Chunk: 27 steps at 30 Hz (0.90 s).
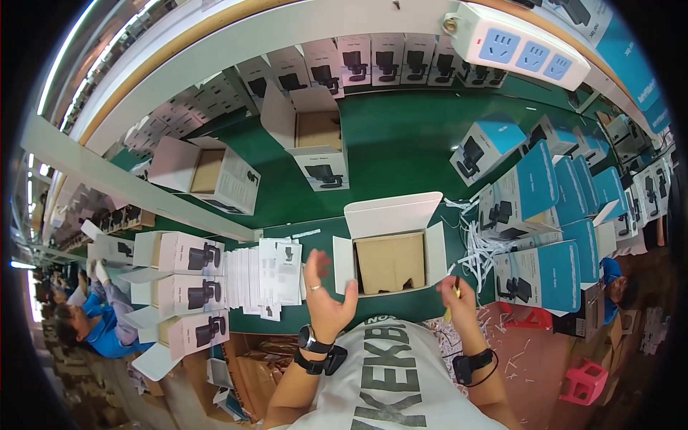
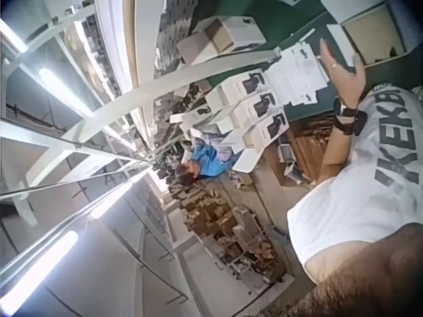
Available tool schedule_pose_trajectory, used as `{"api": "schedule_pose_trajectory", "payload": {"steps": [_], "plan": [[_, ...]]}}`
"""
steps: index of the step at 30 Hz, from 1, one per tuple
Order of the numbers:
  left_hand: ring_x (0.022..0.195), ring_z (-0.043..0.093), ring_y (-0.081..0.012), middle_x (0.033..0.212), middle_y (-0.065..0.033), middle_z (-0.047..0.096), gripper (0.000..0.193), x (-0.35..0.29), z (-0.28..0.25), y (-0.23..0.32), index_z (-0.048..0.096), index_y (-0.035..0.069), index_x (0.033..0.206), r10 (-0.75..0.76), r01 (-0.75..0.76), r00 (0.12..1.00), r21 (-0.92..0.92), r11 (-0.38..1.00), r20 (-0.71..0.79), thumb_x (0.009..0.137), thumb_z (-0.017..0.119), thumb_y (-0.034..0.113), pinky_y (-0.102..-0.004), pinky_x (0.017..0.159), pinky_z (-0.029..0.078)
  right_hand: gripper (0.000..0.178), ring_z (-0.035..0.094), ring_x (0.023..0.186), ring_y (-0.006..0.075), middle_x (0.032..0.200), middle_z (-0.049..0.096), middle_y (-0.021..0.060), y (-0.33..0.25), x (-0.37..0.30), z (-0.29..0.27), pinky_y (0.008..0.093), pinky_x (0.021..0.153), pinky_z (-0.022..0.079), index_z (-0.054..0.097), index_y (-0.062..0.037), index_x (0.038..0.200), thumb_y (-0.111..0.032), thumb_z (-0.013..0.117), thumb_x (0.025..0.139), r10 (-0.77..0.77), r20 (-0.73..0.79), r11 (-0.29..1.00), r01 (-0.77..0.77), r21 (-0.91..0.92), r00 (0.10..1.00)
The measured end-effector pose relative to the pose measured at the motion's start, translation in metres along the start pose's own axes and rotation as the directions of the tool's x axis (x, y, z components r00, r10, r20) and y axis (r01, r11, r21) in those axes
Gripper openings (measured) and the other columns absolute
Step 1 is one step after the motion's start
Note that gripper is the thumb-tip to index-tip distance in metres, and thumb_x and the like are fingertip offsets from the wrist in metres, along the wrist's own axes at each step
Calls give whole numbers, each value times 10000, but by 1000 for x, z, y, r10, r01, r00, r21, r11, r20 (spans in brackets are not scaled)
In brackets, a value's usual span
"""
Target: The person places a manual into a box, folds the flaps, and seals it with tape before setting it aside. They then repeat the process with a second box.
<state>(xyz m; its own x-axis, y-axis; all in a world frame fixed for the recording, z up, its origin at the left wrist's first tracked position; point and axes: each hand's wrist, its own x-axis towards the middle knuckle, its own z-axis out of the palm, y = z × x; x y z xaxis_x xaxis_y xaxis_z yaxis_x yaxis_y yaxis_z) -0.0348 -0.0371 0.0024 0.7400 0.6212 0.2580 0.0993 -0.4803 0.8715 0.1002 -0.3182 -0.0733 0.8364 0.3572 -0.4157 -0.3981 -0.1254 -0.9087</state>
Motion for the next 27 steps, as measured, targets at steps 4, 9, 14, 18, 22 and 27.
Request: {"api": "schedule_pose_trajectory", "payload": {"steps": [4, 9, 14, 18, 22, 27], "plan": [[1423, 440, -496, 1587, -334, 377, 930, 3, 8, 2, 331, -52, 1576, 90, -103, 986, 94, 990, 141, 852, 817, 271, -516, 1149, 408, 314, 544, 741, 50, 970, 708, 22, -70, 15, 30, 201, 669, 442, 644, -25, 1290, -113, 698, 993, -96, -44, 986, 101, 129, 994], [1504, 341, -497, 1637, -335, 307, 1016, 26, 34, 41, 291, -38, 1613, 364, -491, 803, 177, 853, 472, 873, 799, 440, -534, 1230, 303, 401, 592, 768, 114, 1005, 702, 46, -74, 28, 67, 249, 681, 473, 602, -41, 1382, -152, 674, 1003, -412, 96, 822, 415, -390, 906], [1535, 311, -465, 1672, -259, 309, 990, 28, 59, 28, 360, 30, 1610, 266, -586, 756, 438, 682, 598, 859, 768, 531, -531, 1259, 258, 324, 668, 763, 245, 944, 705, 95, -87, 40, 52, 359, 664, 513, 684, -65, 1245, -194, 741, 953, -657, 192, 607, 663, -438, 729], [1549, 292, -451, 1690, -219, 302, 963, 29, 54, 25, 371, 50, 1612, 263, -623, 713, 414, 663, 650, 866, 755, 524, -522, 1271, 233, 199, 695, 742, 316, 881, 713, 107, -108, 63, 50, 413, 640, 525, 726, -94, 1059, -217, 782, 913, -636, 189, 509, 591, -626, 748], [1555, 284, -445, 1698, -214, 292, 966, 29, 53, 25, 375, 49, 1610, 270, -615, 723, 413, 672, 636, 863, 756, 529, -515, 1270, 237, 133, 695, 741, 331, 834, 713, 94, -116, 77, 53, 433, 633, 527, 719, -105, 933, -211, 788, 890, -696, 199, 374, 585, -719, 690], [1543, 300, -449, 1692, -213, 302, 951, 30, 54, 24, 381, 42, 1604, 281, -614, 722, 398, 682, 633, 873, 751, 524, -533, 1256, 254, 137, 681, 714, 311, 804, 704, 82, -113, 68, 47, 432, 610, 515, 704, -118, 874, -218, 798, 871, -644, 257, 416, 612, -673, 720]]}}
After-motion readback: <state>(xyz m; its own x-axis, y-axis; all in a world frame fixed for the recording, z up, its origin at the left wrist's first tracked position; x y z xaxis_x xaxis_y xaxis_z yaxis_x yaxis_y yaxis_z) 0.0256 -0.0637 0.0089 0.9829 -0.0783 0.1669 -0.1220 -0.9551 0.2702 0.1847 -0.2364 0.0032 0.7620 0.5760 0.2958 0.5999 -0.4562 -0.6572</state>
